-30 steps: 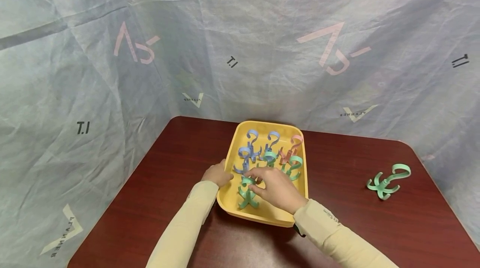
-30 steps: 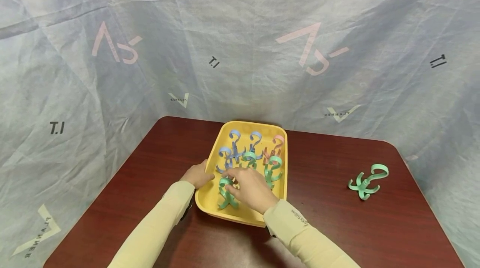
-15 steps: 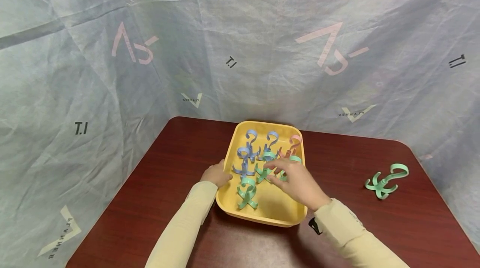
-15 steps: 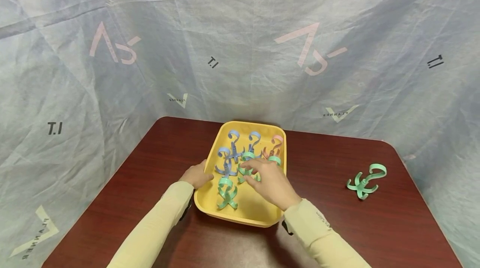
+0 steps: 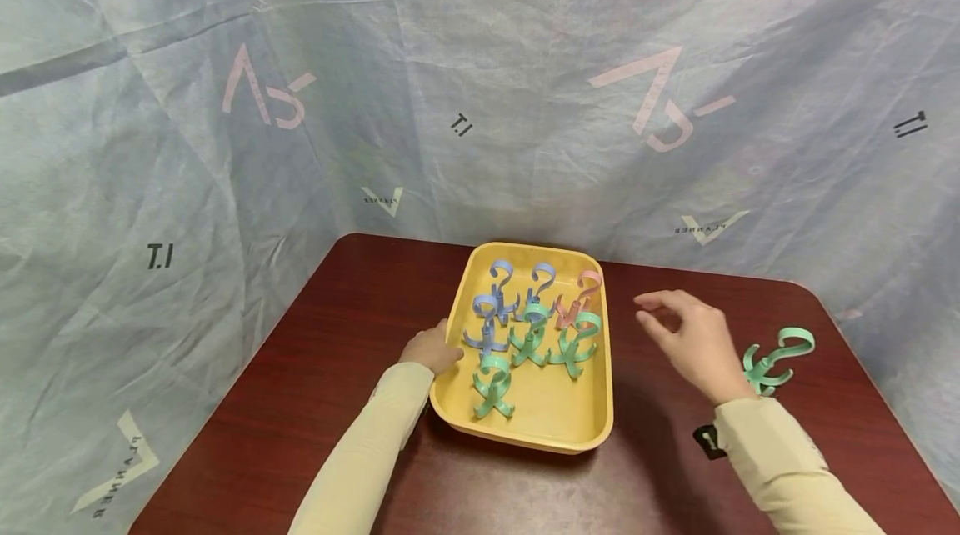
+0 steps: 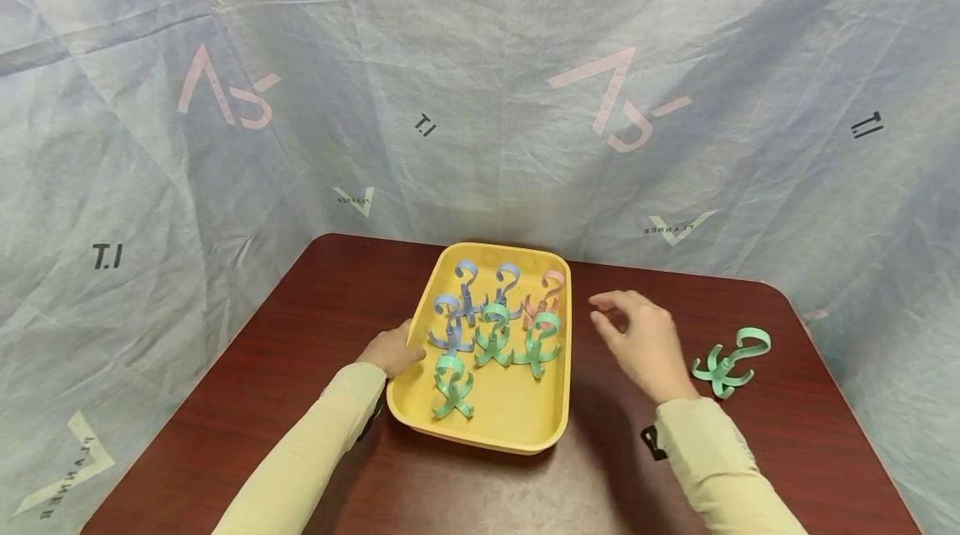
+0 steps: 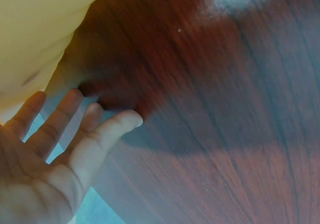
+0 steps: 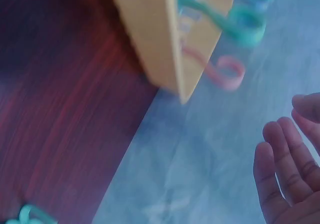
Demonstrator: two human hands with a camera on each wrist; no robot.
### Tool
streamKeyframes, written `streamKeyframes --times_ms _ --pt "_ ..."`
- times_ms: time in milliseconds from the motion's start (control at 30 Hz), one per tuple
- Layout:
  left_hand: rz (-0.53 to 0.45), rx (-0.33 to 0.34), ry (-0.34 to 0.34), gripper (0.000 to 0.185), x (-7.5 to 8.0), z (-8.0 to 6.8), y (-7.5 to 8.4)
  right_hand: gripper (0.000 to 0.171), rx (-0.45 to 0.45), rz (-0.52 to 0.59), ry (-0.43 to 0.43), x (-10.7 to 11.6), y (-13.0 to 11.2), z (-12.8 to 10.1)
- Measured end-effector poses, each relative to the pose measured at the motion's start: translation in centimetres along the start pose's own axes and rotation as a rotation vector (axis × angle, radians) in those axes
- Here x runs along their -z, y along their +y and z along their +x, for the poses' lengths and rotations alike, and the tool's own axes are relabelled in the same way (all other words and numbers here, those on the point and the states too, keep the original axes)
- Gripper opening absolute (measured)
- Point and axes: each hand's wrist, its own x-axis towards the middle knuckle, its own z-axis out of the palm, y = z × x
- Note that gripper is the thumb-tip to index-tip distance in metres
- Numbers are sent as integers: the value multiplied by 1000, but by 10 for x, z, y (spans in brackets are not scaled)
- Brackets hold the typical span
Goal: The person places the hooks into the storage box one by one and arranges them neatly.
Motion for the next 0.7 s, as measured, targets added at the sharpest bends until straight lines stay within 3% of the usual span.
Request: streamKeyframes --times_ms 367,700 --pt "-12 29 -8 59 -3 3 -2 27 -222 -122 -29 45 56 -14" --pt "-13 28 -16 63 0 -1 2 36 -364 -195 -63 80 101 -27"
